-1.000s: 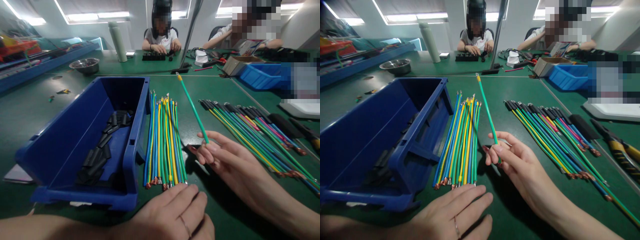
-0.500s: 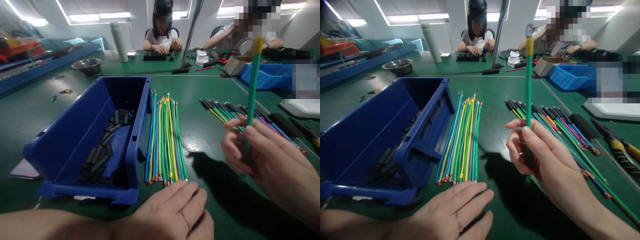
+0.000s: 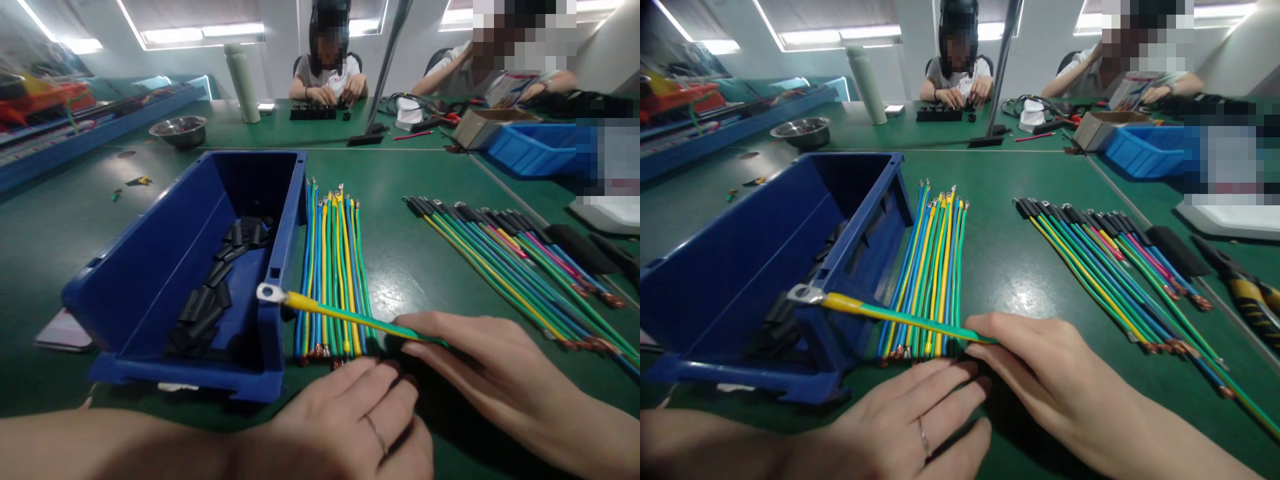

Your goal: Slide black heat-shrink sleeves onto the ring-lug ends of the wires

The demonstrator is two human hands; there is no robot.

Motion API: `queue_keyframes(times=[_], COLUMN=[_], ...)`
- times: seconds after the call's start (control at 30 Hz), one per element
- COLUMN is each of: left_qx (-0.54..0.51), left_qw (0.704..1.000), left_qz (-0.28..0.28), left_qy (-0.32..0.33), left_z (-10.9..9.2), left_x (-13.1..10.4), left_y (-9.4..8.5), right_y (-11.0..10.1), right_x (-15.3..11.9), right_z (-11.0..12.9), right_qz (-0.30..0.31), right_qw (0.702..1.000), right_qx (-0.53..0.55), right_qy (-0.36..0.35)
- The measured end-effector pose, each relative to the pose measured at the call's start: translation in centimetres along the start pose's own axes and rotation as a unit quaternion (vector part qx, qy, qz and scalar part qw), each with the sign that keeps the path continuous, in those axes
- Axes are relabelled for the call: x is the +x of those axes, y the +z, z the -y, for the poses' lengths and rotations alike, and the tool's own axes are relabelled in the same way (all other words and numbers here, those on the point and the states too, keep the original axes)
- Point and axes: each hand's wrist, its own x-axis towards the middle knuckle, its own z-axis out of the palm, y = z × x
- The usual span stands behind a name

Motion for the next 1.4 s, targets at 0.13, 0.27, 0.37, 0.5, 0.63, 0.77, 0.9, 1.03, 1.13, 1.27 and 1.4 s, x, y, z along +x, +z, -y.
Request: queue_keyframes(times=[0.13,0.27,0.37,0.5,0.63,0.77,0.9,1.03,1.13,1.27,1.4], left_qx=[-0.004,0.002,0.010,0.012,-0.032,-0.052,-0.056,-0.036,-0.038,-0.069,-0.073], left_qw=[0.999,1.000,1.000,0.999,0.999,0.998,0.998,0.998,0.998,0.996,0.996], left_qz=[0.027,0.014,0.021,0.036,0.032,0.041,0.035,0.039,0.041,0.046,0.042], left_qy=[0.017,-0.007,-0.011,0.003,-0.007,-0.020,-0.022,-0.020,-0.026,-0.034,-0.029], left_z=[0.1,0.0,0.0,0.1,0.1,0.0,0.1,0.2,0.1,-0.1,-0.2], left_x=[-0.1,0.2,0.4,0.4,0.5,0.6,0.9,1.2,1.1,1.0,1.0], left_y=[-0.3,-0.4,-0.5,-0.7,-0.7,-0.7,-0.9,-1.1,-1.1,-0.9,-0.8], right_y=[-0.5,-1.0,-0.8,-0.2,0.2,0.6,1.0,0.7,0.5,0.7,1.0], right_x=[0.4,0.9,0.8,0.6,0.2,-0.5,-1.3,-1.9,-1.8,-0.8,-0.3], right_z=[0.2,0.4,0.7,1.2,1.5,1.7,1.7,1.4,1.3,1.4,1.2], right_qz=[0.007,-0.009,-0.003,-0.024,-0.027,-0.013,-0.007,-0.029,-0.023,0.003,-0.019], right_qw=[0.999,0.991,0.977,0.960,0.952,0.956,0.953,0.953,0.957,0.957,0.949], right_qx=[-0.014,-0.068,-0.126,-0.193,-0.216,-0.218,-0.238,-0.248,-0.231,-0.223,-0.246], right_qy=[-0.039,-0.112,-0.171,-0.202,-0.215,-0.194,-0.186,-0.173,-0.172,-0.187,-0.198])
